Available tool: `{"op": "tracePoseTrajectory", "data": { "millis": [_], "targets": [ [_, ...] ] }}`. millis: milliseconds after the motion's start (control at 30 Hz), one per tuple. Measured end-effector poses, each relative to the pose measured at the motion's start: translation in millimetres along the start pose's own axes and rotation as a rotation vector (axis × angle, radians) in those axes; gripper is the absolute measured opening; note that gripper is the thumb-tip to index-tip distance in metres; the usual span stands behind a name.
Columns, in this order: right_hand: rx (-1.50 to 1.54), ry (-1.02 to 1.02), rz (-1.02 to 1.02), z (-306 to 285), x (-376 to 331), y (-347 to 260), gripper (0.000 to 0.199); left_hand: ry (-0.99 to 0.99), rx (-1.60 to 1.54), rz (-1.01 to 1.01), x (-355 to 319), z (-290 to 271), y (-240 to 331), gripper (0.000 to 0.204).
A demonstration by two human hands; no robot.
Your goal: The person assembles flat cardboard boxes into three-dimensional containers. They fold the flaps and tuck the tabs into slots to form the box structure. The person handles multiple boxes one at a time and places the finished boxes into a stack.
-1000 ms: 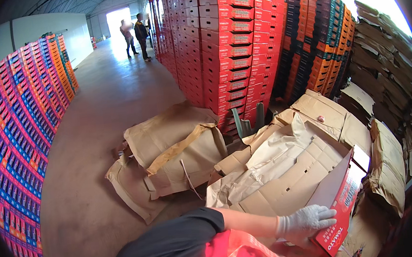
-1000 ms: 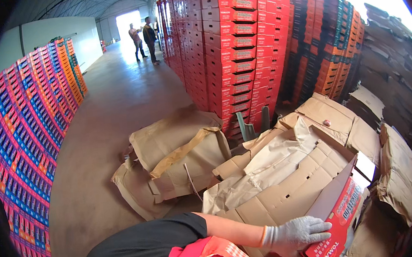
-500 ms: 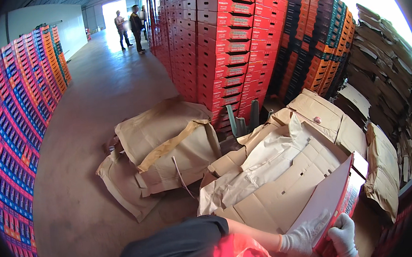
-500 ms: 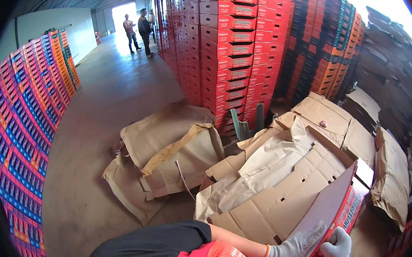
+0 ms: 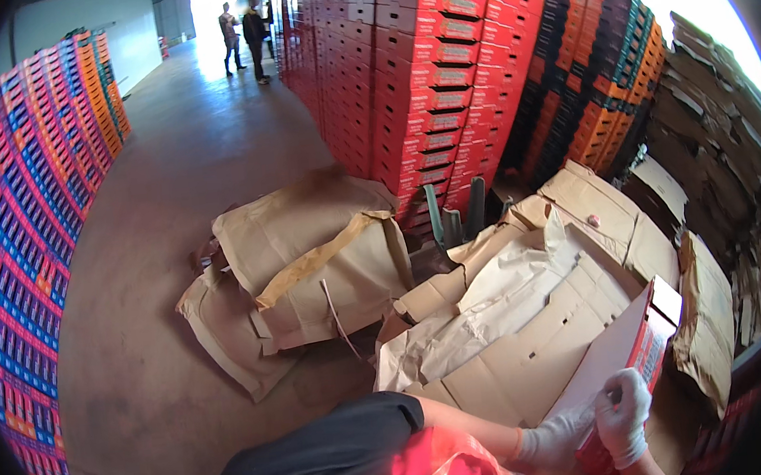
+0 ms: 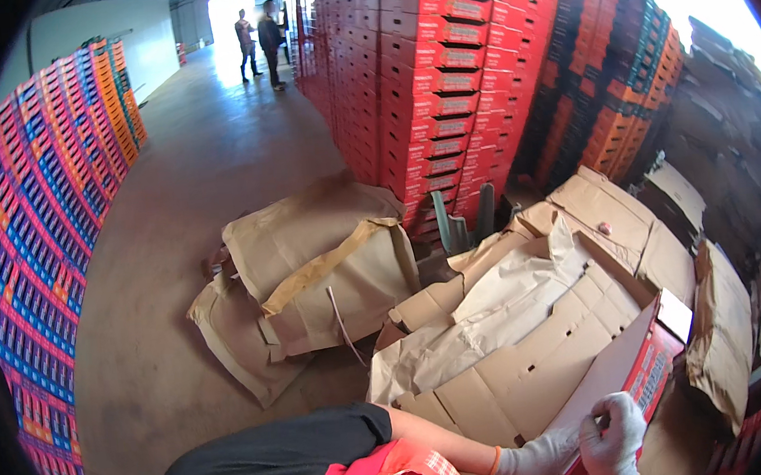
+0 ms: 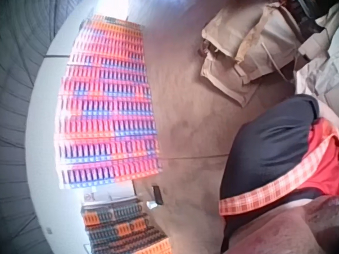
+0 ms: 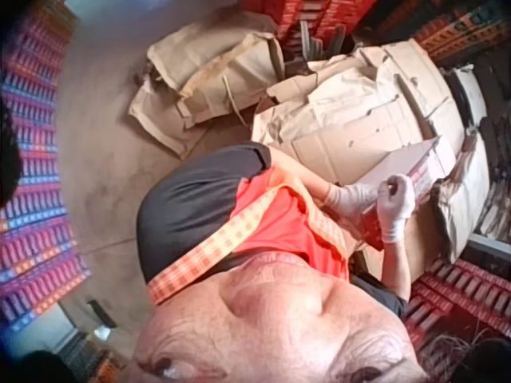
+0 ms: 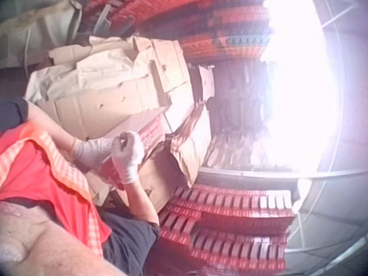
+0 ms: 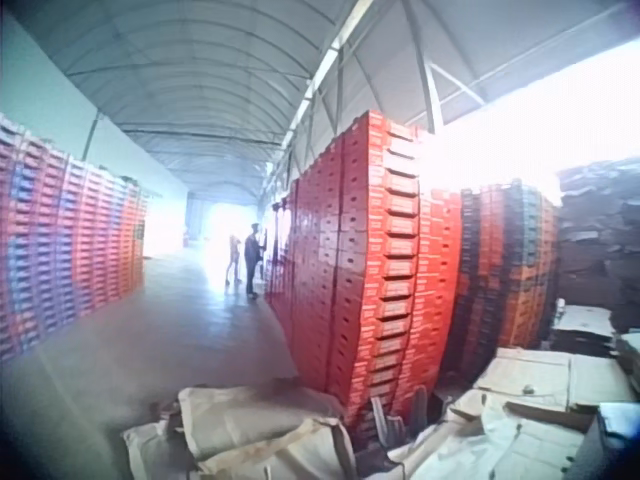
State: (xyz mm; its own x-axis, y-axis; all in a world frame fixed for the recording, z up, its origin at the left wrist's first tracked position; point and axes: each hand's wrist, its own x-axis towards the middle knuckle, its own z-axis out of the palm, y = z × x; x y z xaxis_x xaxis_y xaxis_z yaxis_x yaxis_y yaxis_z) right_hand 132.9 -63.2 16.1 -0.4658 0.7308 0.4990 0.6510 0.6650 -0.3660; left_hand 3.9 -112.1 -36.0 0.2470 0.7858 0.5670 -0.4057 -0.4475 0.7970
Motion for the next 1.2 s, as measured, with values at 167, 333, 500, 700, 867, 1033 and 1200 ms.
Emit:
{"op": "tracePoseTrajectory", "data": {
  "millis": [167,333,500,700,867,1033,1200],
  "targets": [
    [-0.034,0.191,0.49,-31,-33,-5,0.014,-0.065,0.37,-0.095,8,13,-36,0.091],
    [0.411,0.146,0.724,-58,-65,6,0.019,-0.249,0.486,-0.045,15,32,-64,0.112],
    [0.36,0.049,0.675,-65,-58,26,0.014,-0.362,0.48,-0.112,17,42,-66,0.119],
    [-0.158,-0.096,0.095,-34,-14,29,0.012,-0.385,0.372,-0.23,7,34,-77,0.11],
    [0.153,-0.24,0.148,1,13,15,0.023,-0.376,0.406,-0.143,-5,3,-65,0.099],
    [0.94,0.093,0.554,3,26,21,0.026,-0.258,0.381,0.039,-8,-37,-57,0.117],
    [1.022,0.132,0.495,0,16,19,0.028,-0.588,0.692,0.149,26,-99,-46,0.1]
  ]
}}
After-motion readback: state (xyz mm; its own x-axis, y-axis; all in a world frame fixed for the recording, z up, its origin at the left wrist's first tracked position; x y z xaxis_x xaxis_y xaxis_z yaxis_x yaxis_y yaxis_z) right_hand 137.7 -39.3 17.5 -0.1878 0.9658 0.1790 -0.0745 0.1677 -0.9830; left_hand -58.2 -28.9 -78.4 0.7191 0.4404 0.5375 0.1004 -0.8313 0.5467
